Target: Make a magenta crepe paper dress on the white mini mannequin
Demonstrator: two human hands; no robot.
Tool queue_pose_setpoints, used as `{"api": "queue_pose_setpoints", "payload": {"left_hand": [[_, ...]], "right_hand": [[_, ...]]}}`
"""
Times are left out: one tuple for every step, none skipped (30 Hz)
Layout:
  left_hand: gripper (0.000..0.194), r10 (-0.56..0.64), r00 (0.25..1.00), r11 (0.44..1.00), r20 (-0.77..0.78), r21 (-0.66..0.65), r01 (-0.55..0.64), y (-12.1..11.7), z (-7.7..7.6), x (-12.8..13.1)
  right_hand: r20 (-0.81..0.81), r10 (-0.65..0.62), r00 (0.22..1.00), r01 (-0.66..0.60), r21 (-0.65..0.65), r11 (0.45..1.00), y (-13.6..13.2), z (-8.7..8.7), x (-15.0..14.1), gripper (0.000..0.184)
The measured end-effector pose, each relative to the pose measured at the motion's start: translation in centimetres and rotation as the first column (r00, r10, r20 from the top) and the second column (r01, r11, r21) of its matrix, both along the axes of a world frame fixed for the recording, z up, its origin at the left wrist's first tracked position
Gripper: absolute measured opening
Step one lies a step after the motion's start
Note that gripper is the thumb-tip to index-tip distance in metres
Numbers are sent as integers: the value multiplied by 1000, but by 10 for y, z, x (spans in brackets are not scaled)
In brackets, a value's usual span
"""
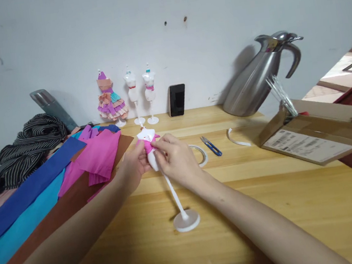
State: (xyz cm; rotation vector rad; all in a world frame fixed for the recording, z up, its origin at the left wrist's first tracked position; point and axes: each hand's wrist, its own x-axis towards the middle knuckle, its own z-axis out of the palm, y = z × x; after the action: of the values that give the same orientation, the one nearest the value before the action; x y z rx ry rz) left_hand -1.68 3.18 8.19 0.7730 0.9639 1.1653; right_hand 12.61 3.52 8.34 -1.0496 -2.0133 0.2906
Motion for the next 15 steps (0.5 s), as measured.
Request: {"api": "queue_pose_setpoints", "payload": {"left_hand": [[28,4,1000,1000,4,-10,-4,-4,-2,0],[26,8,1000,1000,7,-24,-8,-8,-4,1],[25,12,1000,999,13,-41,-11,-12,-6,2],[24,17,1000,998,23,-59,-15,-17,-8,2],[24,22,999,997,40,-74,-19,-21,-10,3],[23,25,998,996,60,-85,-20,-26,-11,4],[23,28,997,995,78,-94,-21,-30,-13,4],[23,32,995,995,93,-102,-22,-34,-14,5],[24,36,994,994,104,-109,-24,-39,-15,5],[25,40,993,993,109,-115,-28,-43,-16,6],[26,47,993,992,111,-123,-33,-47,-18,6],[27,55,993,990,108,-135,-40,-50,-19,6],[27,59,993,988,104,-148,-43,-53,-20,6],[28,59,993,986,101,-163,-42,-56,-22,7],[29,55,993,983,100,-177,-37,-59,-24,6]], "right_hand": [[5,20,1000,-20,7,1000,-2,-2,1,26],[5,34,999,-34,19,999,-4,-4,2,25],[-3,44,999,-44,30,999,-7,-5,3,25],[-16,50,999,-50,35,998,-10,-7,4,25],[-33,55,998,-54,33,998,-13,-9,5,24],[-50,61,997,-59,25,998,-17,-10,6,24],[-66,68,996,-67,13,998,-21,-11,7,24],[-78,79,994,-79,-3,997,-25,-12,7,23],[-86,90,992,-92,-21,996,-29,-12,8,22],[-93,100,991,-104,-37,994,-33,-13,9,22],[-96,110,989,-115,-55,992,-36,-14,10,21],[-96,118,988,-125,-73,989,-39,-16,11,21],[-96,128,987,-136,-87,987,-42,-18,11,21],[-95,139,986,-148,-98,984,-44,-20,12,21],[-95,153,984,-163,-105,981,-45,-23,13,21]]}}
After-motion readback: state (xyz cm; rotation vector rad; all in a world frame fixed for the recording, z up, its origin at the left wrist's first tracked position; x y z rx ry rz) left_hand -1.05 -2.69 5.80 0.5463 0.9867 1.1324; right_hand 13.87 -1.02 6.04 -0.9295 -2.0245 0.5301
